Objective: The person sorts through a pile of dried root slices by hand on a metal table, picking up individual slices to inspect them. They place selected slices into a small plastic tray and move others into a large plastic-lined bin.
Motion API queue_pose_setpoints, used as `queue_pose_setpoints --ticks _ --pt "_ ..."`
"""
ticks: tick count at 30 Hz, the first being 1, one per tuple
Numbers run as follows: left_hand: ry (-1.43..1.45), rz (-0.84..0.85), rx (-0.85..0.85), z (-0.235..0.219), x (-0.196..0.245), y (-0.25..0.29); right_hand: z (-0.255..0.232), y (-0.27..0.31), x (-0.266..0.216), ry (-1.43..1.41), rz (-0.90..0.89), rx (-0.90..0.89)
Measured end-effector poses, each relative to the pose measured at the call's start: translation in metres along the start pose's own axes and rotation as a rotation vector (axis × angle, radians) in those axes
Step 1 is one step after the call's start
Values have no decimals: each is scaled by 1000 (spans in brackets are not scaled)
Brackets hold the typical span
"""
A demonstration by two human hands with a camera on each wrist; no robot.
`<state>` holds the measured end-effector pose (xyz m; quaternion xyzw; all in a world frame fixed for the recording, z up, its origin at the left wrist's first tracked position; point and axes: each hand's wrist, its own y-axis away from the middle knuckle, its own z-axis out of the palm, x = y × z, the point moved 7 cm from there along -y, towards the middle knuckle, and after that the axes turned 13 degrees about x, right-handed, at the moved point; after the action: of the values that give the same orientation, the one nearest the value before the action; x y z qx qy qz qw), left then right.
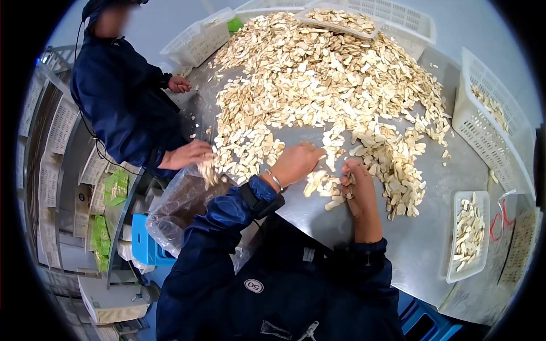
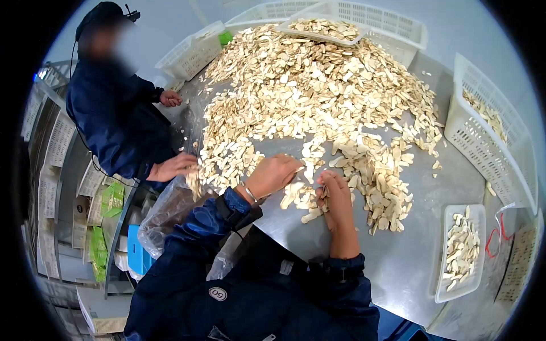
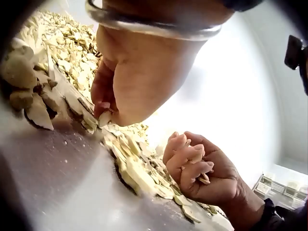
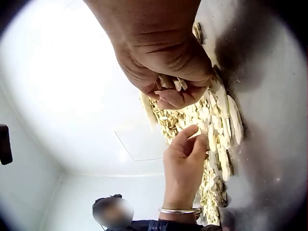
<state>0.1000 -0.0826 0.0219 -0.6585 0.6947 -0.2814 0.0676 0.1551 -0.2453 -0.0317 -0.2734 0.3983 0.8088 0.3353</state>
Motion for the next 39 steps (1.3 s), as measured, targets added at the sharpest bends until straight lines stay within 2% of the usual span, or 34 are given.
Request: queue_pose_setpoints --ticks 2,3,6,8,9,12,15,19,25,28,29,32,35,38,39 --pt "45 -65 32 -4 -6 -2 -1 -1 1 28 -5 -16" --pt "100 -256 -43 -6 -10 -5 -1 -1 2 44 0 -11" --pt "462 -526 62 -7 -17 -1 5 3 7 53 57 9" --pt "759 -508 56 -14 0 -10 15 13 3 7 142 30" --pt "908 -497 54 -17 8 -13 14 11 4 5 120 -6" --pt "622 -468 -74 -23 4 -8 8 2 8 20 39 -80" --pt "287 -223 -137 -12 22 12 6 0 5 39 -23 -66" --pt "111 -115 -96 3 36 33 5 2 4 -23 -17 -31" --pt "120 -205 45 -10 16 31 3 2 -2 -76 12 4" --pt "248 -374 47 -16 0 36 5 3 -2 -72 14 -15" --pt "200 -414 -39 -14 -6 39 5 2 0 -66 6 -32" --pt "276 -467 177 -33 -2 38 3 -2 5 -7 -16 -69" --pt "520 -415 213 -34 19 29 1 -4 13 61 2 -58" --pt "511 -285 185 -43 60 9 5 4 9 128 -18 72" --pt "483 -225 181 -42 65 7 5 3 10 143 -37 49"
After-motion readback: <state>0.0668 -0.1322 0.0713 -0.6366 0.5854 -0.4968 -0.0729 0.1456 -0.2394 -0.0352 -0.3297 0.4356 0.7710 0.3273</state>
